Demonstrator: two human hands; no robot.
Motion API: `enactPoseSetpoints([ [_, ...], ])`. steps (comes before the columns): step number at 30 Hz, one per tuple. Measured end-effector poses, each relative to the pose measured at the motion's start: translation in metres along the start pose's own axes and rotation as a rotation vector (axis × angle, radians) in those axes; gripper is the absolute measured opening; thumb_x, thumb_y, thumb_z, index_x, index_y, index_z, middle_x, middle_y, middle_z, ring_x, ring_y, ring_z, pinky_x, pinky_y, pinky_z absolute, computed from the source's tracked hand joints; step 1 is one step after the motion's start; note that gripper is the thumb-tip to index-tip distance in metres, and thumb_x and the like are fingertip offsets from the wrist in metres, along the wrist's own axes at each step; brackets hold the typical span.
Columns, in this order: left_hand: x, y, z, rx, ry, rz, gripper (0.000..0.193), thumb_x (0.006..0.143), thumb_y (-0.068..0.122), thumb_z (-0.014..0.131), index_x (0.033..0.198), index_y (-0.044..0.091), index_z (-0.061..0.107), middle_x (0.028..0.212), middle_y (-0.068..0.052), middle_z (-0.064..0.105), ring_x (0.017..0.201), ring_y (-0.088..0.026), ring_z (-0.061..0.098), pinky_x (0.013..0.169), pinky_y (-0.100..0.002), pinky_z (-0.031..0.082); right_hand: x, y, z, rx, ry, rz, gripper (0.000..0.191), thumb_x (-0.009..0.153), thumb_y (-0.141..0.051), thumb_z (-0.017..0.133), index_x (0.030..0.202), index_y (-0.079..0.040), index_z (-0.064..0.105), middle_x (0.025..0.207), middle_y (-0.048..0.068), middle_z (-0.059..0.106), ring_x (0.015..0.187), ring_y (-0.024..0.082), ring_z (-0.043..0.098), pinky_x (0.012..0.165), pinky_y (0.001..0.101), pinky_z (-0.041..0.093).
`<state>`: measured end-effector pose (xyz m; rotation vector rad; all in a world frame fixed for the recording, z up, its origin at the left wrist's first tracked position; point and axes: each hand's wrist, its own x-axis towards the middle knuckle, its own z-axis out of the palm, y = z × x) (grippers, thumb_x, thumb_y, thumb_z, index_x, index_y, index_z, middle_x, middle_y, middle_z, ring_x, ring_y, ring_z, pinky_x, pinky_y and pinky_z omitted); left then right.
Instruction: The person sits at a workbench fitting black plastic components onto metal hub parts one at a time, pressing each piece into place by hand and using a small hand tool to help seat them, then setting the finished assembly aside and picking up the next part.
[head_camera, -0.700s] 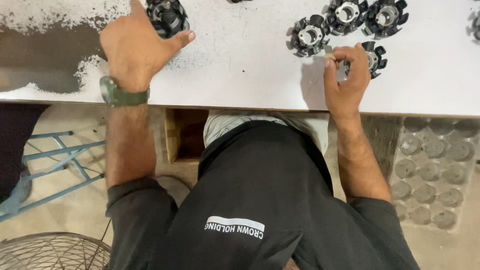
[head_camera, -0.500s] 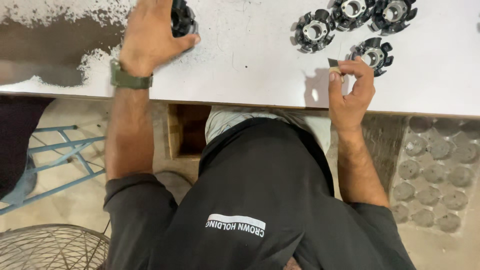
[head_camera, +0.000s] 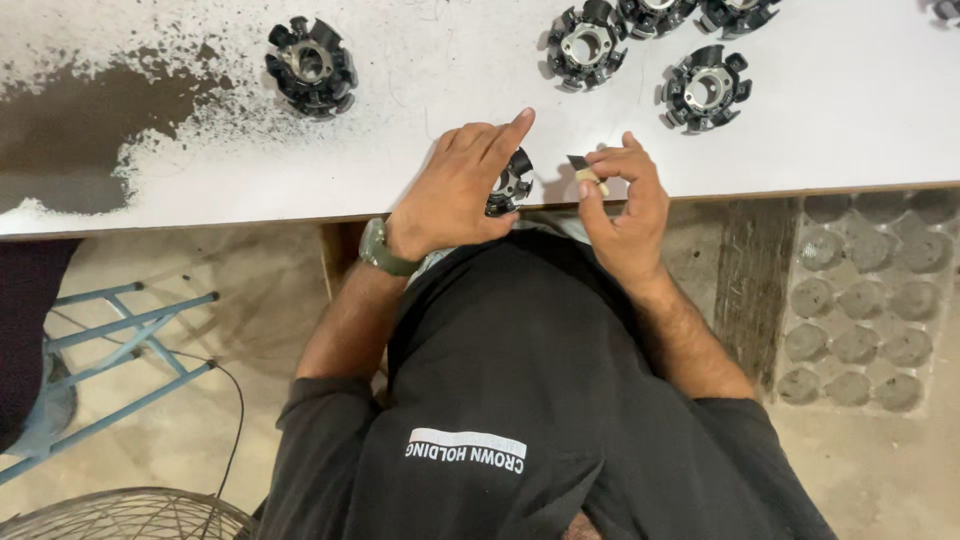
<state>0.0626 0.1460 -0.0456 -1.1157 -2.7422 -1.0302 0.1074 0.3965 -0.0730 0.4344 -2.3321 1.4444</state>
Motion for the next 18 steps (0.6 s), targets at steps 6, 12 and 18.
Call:
enactPoseSetpoints([
  [6,-0.012,0.012,0.009,0.011,0.324,0.006,0.055,0.086,0.014,0.081,0.134,0.011,0.054,0.156,-0.019,0.043,0.146,-0.04,0.044,0.119,-0.052,0.041,-0.003,-0.009,0.022,-0.024,-0.088,-0.03,0.028,0.092,0.004,0.07,0.113,-0.007,0.056,0.11,0.01,0.068,0.11,0.028,0.069,0.127,0.0586,0.034],
  [12,-0.013,0.016,0.039,-0.1,0.434,-0.313,0.028,0.086,0.011,0.079,0.11,0.005,0.066,0.141,-0.018,0.054,0.129,-0.04,0.055,0.109,-0.048,0.047,0.008,-0.005,0.044,-0.173,-0.124,-0.125,0.028,0.087,0.003,0.075,0.108,-0.006,0.06,0.103,0.01,0.067,0.098,0.028,0.065,0.122,0.0581,0.037],
  [18,-0.016,0.011,0.039,-0.186,0.43,-0.368,0.012,0.09,0.008,0.074,0.101,0.006,0.069,0.139,-0.014,0.06,0.123,-0.036,0.061,0.102,-0.044,0.052,0.011,-0.012,0.046,-0.307,-0.135,-0.189,0.029,0.085,0.003,0.078,0.106,-0.007,0.062,0.095,0.009,0.062,0.097,0.029,0.061,0.12,0.0575,0.04],
])
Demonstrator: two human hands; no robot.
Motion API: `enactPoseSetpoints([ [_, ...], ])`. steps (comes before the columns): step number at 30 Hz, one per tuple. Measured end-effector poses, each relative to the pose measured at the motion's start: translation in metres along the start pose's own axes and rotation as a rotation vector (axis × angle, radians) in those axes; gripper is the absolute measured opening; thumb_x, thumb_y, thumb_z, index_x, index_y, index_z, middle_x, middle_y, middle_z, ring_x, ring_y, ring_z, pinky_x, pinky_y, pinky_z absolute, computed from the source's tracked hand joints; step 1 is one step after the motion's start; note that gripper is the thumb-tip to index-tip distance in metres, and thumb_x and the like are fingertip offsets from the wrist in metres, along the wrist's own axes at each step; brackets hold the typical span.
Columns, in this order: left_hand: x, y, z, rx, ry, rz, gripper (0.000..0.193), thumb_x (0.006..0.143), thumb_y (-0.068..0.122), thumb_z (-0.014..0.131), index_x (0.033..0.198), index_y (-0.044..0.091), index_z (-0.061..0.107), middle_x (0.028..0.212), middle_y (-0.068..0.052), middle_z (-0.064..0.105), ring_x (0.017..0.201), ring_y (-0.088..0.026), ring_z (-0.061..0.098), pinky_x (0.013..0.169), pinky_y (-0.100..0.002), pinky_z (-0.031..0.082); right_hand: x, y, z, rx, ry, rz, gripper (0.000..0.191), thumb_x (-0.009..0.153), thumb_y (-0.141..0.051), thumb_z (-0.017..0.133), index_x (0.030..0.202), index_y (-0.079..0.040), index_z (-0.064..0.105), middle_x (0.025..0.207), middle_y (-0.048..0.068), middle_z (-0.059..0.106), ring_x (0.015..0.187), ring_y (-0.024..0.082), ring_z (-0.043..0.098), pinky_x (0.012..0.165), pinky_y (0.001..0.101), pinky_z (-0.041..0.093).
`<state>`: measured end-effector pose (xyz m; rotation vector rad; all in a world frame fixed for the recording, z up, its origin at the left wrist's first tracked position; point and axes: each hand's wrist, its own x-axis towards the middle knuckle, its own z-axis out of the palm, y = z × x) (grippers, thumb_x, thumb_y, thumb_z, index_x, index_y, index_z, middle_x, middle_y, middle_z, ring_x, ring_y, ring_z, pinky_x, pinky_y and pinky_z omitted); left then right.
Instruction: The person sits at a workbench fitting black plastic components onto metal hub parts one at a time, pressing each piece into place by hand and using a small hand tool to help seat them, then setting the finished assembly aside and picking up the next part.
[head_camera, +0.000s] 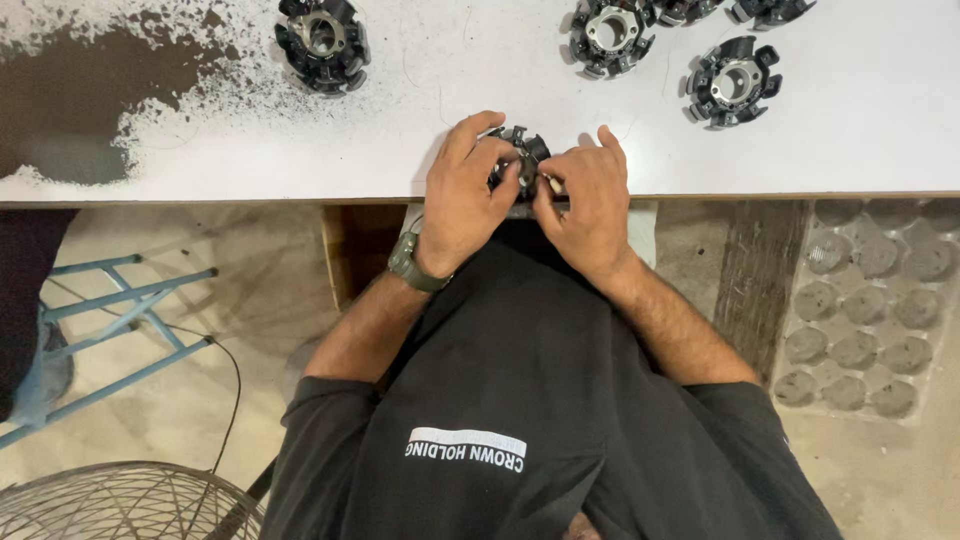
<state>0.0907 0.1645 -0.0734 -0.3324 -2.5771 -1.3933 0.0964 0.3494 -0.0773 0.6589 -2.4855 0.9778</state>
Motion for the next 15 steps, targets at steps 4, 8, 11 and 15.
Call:
enactPoseSetpoints([
  [4,0.003,0.001,-0.004,0.023,0.038,0.078,0.014,0.086,0.007,0.075,0.099,0.007,0.07,0.136,-0.013,0.059,0.123,-0.035,0.059,0.102,-0.045,0.05,0.006,-0.005,-0.004,-0.023,-0.018,-0.004,0.027,0.085,0.002,0.079,0.105,-0.006,0.064,0.091,0.008,0.06,0.094,0.031,0.062,0.119,0.0568,0.041],
  [8,0.006,0.0,-0.006,0.065,0.001,0.155,0.014,0.081,0.007,0.077,0.093,0.007,0.069,0.133,-0.015,0.058,0.124,-0.036,0.055,0.104,-0.047,0.045,0.012,-0.006,-0.004,0.012,-0.041,0.02,0.024,0.085,0.002,0.078,0.104,-0.005,0.065,0.088,0.007,0.061,0.088,0.032,0.063,0.118,0.0566,0.043],
  [11,0.008,-0.001,-0.003,0.064,0.003,0.138,0.013,0.085,0.009,0.077,0.096,0.008,0.069,0.134,-0.012,0.059,0.123,-0.033,0.056,0.104,-0.047,0.044,0.017,-0.006,-0.006,0.022,-0.061,0.035,0.022,0.087,0.0,0.079,0.102,-0.006,0.065,0.086,0.007,0.062,0.083,0.03,0.064,0.117,0.0571,0.044],
  [15,0.01,-0.004,0.005,0.099,0.026,0.068,0.01,0.087,0.011,0.077,0.094,0.01,0.07,0.132,-0.008,0.062,0.118,-0.03,0.057,0.101,-0.048,0.041,0.021,-0.005,-0.007,0.04,-0.08,0.044,0.021,0.087,0.001,0.076,0.103,-0.005,0.064,0.087,0.007,0.063,0.082,0.03,0.064,0.117,0.0573,0.044],
])
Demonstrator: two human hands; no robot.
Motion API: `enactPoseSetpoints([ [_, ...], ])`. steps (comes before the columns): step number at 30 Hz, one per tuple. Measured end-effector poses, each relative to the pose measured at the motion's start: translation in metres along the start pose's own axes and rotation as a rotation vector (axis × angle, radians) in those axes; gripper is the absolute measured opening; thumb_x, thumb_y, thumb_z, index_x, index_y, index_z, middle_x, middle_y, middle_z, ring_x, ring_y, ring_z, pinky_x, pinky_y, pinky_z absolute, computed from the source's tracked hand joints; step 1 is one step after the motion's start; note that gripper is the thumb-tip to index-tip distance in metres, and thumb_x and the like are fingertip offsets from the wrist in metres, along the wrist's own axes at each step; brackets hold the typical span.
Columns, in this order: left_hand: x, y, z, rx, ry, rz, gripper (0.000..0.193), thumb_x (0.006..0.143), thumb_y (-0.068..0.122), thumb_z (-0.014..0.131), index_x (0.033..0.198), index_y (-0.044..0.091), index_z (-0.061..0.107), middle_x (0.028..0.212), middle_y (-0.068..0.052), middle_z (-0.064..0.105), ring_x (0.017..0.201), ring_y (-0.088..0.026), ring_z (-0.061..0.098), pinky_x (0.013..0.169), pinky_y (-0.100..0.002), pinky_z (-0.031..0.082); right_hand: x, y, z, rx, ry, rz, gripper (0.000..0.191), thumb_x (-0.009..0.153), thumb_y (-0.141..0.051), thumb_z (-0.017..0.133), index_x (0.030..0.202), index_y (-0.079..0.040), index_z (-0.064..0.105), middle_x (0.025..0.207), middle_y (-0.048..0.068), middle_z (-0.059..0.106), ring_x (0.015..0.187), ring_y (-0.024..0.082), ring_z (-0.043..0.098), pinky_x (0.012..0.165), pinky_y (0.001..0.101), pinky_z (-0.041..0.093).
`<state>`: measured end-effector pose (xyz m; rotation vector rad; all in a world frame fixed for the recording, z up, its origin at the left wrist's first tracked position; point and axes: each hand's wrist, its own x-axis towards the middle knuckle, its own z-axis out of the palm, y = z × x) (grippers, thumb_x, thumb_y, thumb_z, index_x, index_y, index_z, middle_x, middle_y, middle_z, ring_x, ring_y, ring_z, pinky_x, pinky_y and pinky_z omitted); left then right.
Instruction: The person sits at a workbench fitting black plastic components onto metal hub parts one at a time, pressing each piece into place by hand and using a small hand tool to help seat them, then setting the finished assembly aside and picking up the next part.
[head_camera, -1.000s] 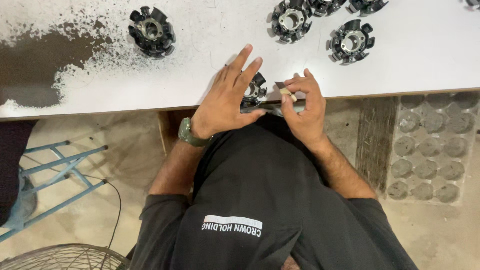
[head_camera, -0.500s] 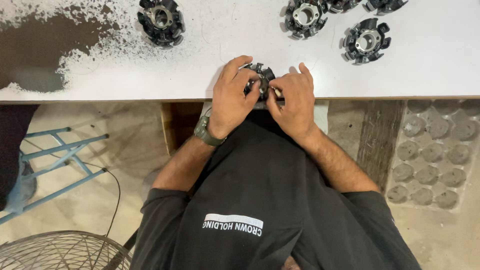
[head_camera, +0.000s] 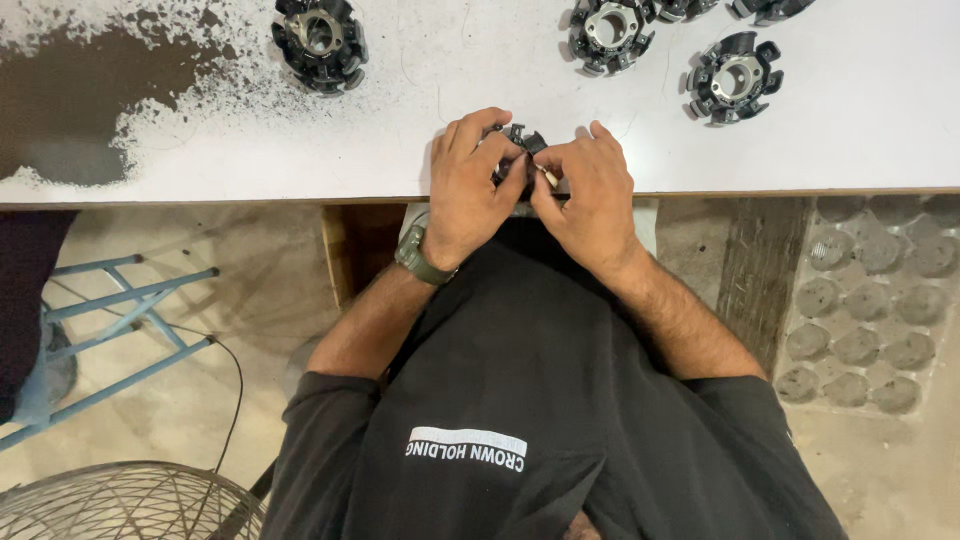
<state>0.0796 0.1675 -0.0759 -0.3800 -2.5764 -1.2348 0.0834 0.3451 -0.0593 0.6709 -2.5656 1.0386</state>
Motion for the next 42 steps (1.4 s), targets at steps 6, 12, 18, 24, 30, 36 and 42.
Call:
enactPoseSetpoints([
  [6,0.0,-0.009,0.008,0.028,0.033,0.061,0.009,0.088,0.009,0.072,0.091,0.005,0.065,0.132,-0.01,0.06,0.117,-0.03,0.056,0.103,-0.048,0.04,0.003,0.004,0.003,0.012,0.003,-0.003,0.022,0.087,0.0,0.075,0.105,-0.005,0.063,0.09,0.009,0.063,0.09,0.036,0.064,0.115,0.0561,0.046],
  [12,-0.008,-0.014,-0.002,0.066,0.084,0.057,0.013,0.082,0.007,0.073,0.085,0.005,0.06,0.13,-0.009,0.061,0.117,-0.029,0.056,0.102,-0.047,0.041,0.001,-0.013,0.01,0.018,0.004,-0.009,0.024,0.088,0.001,0.076,0.106,-0.005,0.062,0.093,0.009,0.064,0.093,0.036,0.065,0.113,0.0554,0.049],
  [18,-0.015,-0.018,-0.008,0.064,0.101,0.082,0.013,0.081,0.006,0.072,0.087,0.005,0.061,0.13,-0.01,0.061,0.117,-0.03,0.056,0.101,-0.047,0.041,-0.001,-0.022,0.011,0.014,0.007,-0.061,0.024,0.088,0.003,0.077,0.106,-0.006,0.063,0.097,0.009,0.066,0.098,0.035,0.067,0.111,0.054,0.051],
  [24,-0.02,-0.022,-0.006,0.066,0.109,0.068,0.012,0.08,0.003,0.071,0.086,0.005,0.06,0.13,-0.008,0.061,0.117,-0.029,0.057,0.102,-0.046,0.041,-0.002,-0.023,0.016,-0.036,-0.026,-0.082,0.025,0.087,0.003,0.078,0.107,-0.006,0.065,0.099,0.011,0.066,0.101,0.037,0.067,0.109,0.0516,0.052],
  [30,-0.019,-0.011,-0.03,-0.073,0.193,0.078,0.016,0.087,0.005,0.075,0.095,0.005,0.061,0.138,-0.014,0.054,0.123,-0.034,0.057,0.103,-0.046,0.048,0.002,-0.027,0.009,-0.015,-0.005,-0.112,0.024,0.089,0.003,0.077,0.107,-0.004,0.063,0.099,0.013,0.066,0.101,0.038,0.067,0.11,0.0526,0.052],
  [36,-0.005,-0.009,-0.051,0.048,0.02,0.137,0.027,0.084,0.009,0.08,0.101,0.004,0.06,0.128,-0.014,0.055,0.114,-0.035,0.058,0.096,-0.047,0.049,-0.002,-0.019,0.005,0.072,0.082,-0.04,0.02,0.091,0.005,0.073,0.106,-0.002,0.061,0.093,0.013,0.065,0.09,0.037,0.065,0.11,0.0534,0.052],
  [42,0.011,-0.001,-0.036,0.215,-0.126,0.095,0.024,0.087,0.009,0.076,0.104,0.003,0.06,0.113,-0.013,0.055,0.103,-0.036,0.058,0.087,-0.049,0.048,0.003,-0.011,0.008,0.052,0.097,-0.037,0.023,0.089,0.005,0.074,0.106,-0.003,0.06,0.096,0.014,0.063,0.094,0.039,0.063,0.106,0.0519,0.052],
])
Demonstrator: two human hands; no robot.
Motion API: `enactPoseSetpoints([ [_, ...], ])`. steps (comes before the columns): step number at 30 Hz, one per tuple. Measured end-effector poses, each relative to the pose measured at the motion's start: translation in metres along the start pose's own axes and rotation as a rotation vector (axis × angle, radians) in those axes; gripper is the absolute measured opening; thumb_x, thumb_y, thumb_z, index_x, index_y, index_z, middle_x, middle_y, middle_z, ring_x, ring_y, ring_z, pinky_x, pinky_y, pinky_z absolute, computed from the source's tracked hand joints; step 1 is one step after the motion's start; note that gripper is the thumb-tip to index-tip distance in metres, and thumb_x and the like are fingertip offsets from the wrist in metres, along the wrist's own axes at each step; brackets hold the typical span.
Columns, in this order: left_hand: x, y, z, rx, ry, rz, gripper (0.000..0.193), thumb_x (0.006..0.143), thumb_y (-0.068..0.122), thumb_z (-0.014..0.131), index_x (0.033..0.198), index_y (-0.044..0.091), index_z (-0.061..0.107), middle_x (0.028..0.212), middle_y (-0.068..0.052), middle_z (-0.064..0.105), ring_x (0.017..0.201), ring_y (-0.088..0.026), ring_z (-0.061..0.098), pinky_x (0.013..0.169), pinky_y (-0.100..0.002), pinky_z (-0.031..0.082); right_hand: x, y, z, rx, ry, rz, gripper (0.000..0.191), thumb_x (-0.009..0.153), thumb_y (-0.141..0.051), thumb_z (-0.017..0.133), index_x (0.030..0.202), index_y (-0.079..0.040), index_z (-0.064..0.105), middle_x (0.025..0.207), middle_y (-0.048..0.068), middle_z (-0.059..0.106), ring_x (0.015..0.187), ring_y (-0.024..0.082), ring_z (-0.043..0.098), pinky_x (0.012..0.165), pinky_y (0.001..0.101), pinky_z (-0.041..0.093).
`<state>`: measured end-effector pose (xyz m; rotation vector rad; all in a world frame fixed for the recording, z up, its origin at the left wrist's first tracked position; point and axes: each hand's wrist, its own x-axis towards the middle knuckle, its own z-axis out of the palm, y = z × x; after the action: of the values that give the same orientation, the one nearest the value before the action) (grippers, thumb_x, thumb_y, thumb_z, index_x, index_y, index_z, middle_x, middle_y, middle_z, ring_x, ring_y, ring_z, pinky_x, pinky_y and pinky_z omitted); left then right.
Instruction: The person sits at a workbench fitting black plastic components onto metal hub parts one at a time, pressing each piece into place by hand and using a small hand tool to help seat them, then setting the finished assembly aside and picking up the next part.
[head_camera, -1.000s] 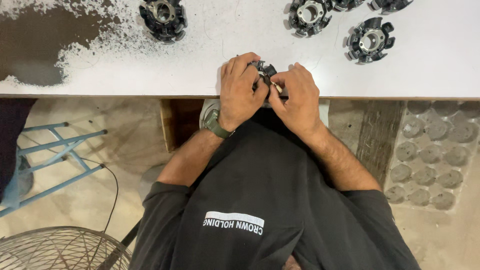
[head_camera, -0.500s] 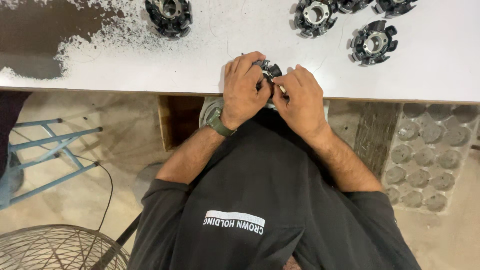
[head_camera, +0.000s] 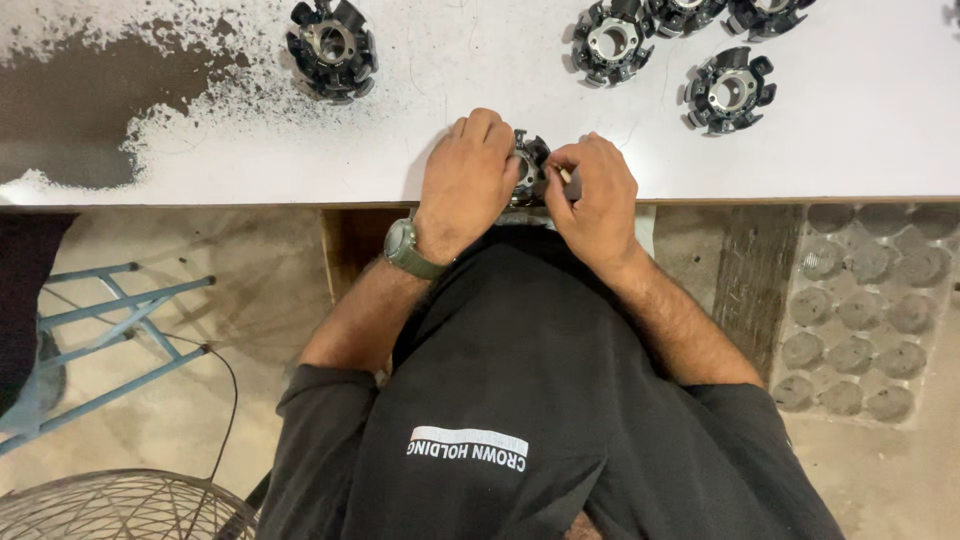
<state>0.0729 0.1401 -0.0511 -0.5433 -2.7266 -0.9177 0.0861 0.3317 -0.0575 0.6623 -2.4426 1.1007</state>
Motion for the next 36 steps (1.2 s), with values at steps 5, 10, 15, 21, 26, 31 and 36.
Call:
enactPoseSetpoints([
  [5,0.0,0.005,0.001,-0.048,0.055,0.003,0.02,0.084,0.009,0.075,0.099,0.005,0.061,0.117,-0.011,0.059,0.106,-0.034,0.06,0.09,-0.048,0.048,-0.001,0.004,-0.006,0.003,-0.008,0.002,0.025,0.087,0.005,0.075,0.106,-0.004,0.061,0.096,0.013,0.063,0.095,0.038,0.063,0.106,0.0521,0.051],
  [10,0.001,0.003,0.0,-0.045,0.102,0.095,0.021,0.087,0.006,0.073,0.107,0.007,0.067,0.132,-0.009,0.059,0.117,-0.031,0.059,0.095,-0.046,0.049,-0.001,0.009,-0.009,0.002,-0.015,0.026,0.024,0.088,0.004,0.076,0.106,-0.004,0.061,0.095,0.012,0.062,0.094,0.038,0.062,0.108,0.0529,0.051],
  [15,0.004,0.001,-0.004,0.017,0.073,0.132,0.018,0.087,0.005,0.072,0.105,0.006,0.067,0.134,-0.009,0.059,0.122,-0.03,0.058,0.096,-0.045,0.049,-0.003,0.013,-0.013,0.008,-0.031,0.022,0.024,0.088,0.004,0.075,0.105,-0.005,0.061,0.096,0.013,0.062,0.096,0.04,0.061,0.109,0.0542,0.049],
  [21,0.0,0.012,-0.003,-0.114,-0.068,0.102,0.015,0.088,0.008,0.074,0.102,0.008,0.068,0.124,-0.008,0.064,0.108,-0.031,0.064,0.091,-0.043,0.054,-0.004,0.011,-0.015,0.005,-0.05,0.012,0.026,0.087,0.005,0.075,0.106,-0.006,0.062,0.1,0.012,0.064,0.099,0.037,0.062,0.113,0.0569,0.046],
  [26,-0.008,0.012,-0.001,-0.189,0.014,-0.004,0.016,0.092,0.005,0.071,0.108,0.005,0.067,0.116,-0.009,0.066,0.1,-0.034,0.067,0.086,-0.043,0.055,-0.015,0.006,-0.014,0.078,-0.006,-0.083,0.029,0.087,0.007,0.077,0.108,-0.006,0.061,0.105,0.009,0.066,0.108,0.029,0.065,0.12,0.0598,0.038],
  [31,-0.01,0.011,0.001,-0.202,0.006,-0.035,0.014,0.093,0.005,0.07,0.107,0.005,0.067,0.114,-0.01,0.067,0.096,-0.034,0.068,0.083,-0.043,0.056,-0.019,0.008,-0.006,0.007,-0.047,-0.071,0.032,0.085,0.006,0.079,0.11,-0.006,0.063,0.107,0.01,0.066,0.112,0.029,0.064,0.122,0.0573,0.034],
  [36,-0.013,0.009,0.002,-0.219,-0.011,-0.062,0.013,0.091,0.003,0.068,0.102,0.003,0.063,0.114,-0.01,0.067,0.093,-0.033,0.067,0.081,-0.043,0.055,-0.02,0.008,-0.001,-0.013,-0.057,-0.051,0.031,0.087,0.005,0.079,0.111,-0.007,0.063,0.107,0.009,0.065,0.112,0.028,0.063,0.123,0.0579,0.034],
])
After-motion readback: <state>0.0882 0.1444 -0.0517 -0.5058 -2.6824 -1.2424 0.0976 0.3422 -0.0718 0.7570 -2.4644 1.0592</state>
